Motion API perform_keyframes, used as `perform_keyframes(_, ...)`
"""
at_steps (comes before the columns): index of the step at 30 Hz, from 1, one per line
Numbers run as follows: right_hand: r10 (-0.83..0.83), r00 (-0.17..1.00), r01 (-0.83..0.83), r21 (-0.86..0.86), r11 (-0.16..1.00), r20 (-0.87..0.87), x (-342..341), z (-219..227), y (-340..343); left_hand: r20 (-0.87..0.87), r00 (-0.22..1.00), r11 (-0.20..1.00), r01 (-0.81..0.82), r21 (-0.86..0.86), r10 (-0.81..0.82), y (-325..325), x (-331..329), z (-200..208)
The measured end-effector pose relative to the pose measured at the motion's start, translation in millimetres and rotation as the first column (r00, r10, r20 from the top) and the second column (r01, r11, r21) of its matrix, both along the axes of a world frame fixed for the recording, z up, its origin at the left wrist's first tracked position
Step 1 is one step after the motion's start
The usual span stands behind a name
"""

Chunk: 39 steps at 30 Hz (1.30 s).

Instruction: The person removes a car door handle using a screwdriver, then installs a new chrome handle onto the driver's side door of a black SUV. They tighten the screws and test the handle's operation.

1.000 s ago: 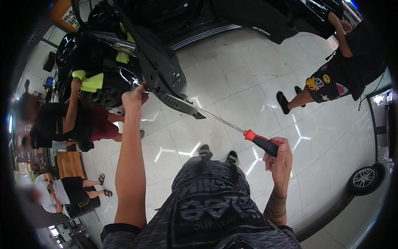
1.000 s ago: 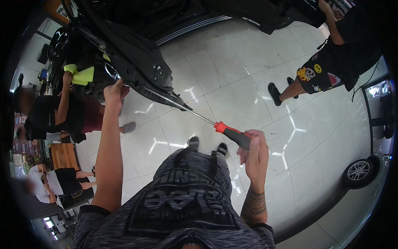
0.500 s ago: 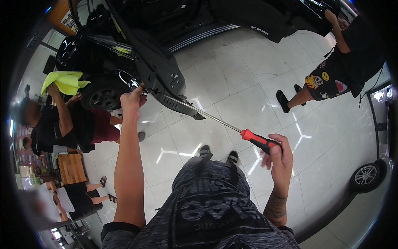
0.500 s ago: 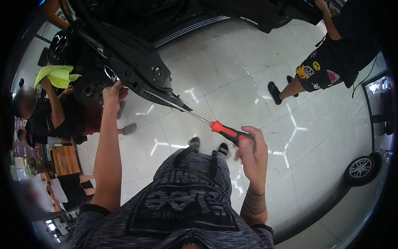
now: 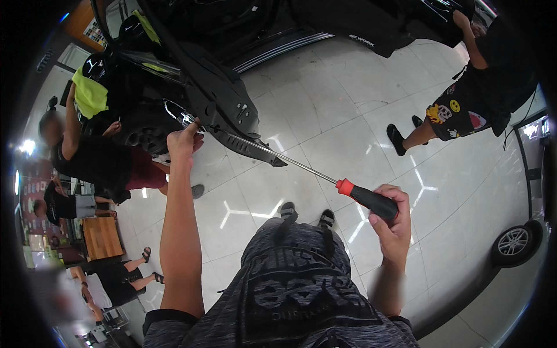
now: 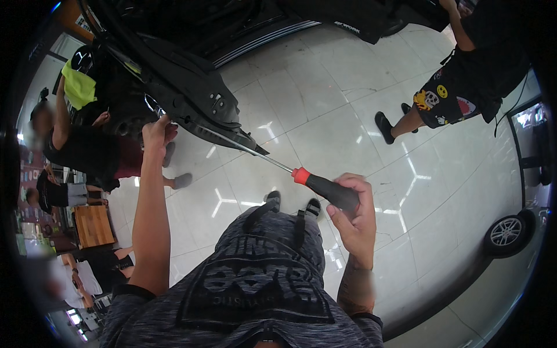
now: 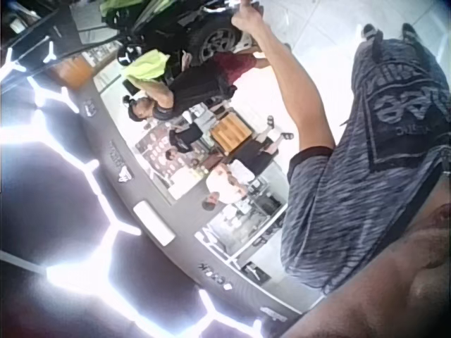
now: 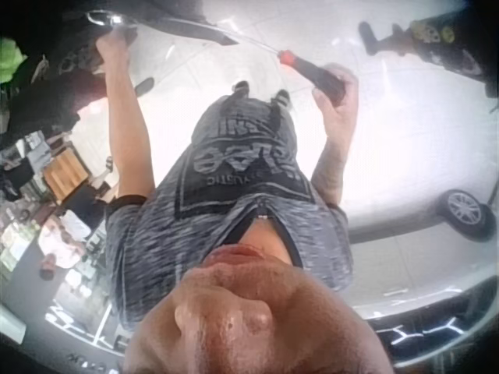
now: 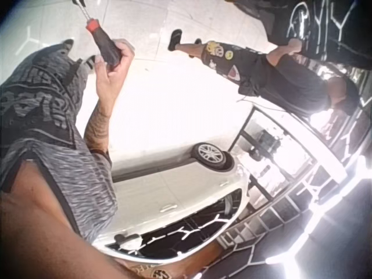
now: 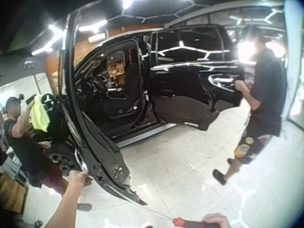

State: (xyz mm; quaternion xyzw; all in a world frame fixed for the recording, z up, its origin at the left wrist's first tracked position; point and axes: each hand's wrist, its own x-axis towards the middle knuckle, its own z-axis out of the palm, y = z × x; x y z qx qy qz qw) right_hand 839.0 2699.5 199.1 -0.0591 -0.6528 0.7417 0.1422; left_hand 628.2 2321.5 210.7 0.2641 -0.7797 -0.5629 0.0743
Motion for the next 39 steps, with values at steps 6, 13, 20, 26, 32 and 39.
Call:
perform_keyframes(6, 0.072, 0.957, -0.113, 0.132, 0.985, 0.281, -4, -1, 13, 0.025, 1.000, 1.000, 0.002, -0.011, -0.002, -7, -3, -2)
perform_keyframes(13, 0.132, 0.910, -0.134, -0.022, 0.991, 0.394, -1, 4, 14, 0.017, 1.000, 1.000, 0.007, -0.020, -0.007, -12, -3, -8)
perform_keyframes(20, 0.085, 0.947, -0.101, 0.037, 0.994, 0.311, -3, -3, 7, 0.015, 1.000, 1.000, 0.022, -0.012, -0.021, -9, -4, -10)
perform_keyframes(26, 0.053, 0.999, -0.054, 0.155, 0.986, 0.005, -1, -19, -4, 0.024, 0.999, 1.000, 0.023, -0.013, -0.022, -13, -6, -18)
perform_keyframes(32, 0.118, 0.919, -0.191, 0.162, 0.968, 0.376, 1, -21, 3, 0.022, 0.999, 0.999, 0.044, 0.001, -0.044, -17, -4, -23)
perform_keyframes(39, 0.055, 0.997, -0.074, 0.362, 0.929, 0.062, 5, -47, -8, -0.040, 0.998, 0.998, 0.040, 0.041, -0.039, -20, -6, -38)
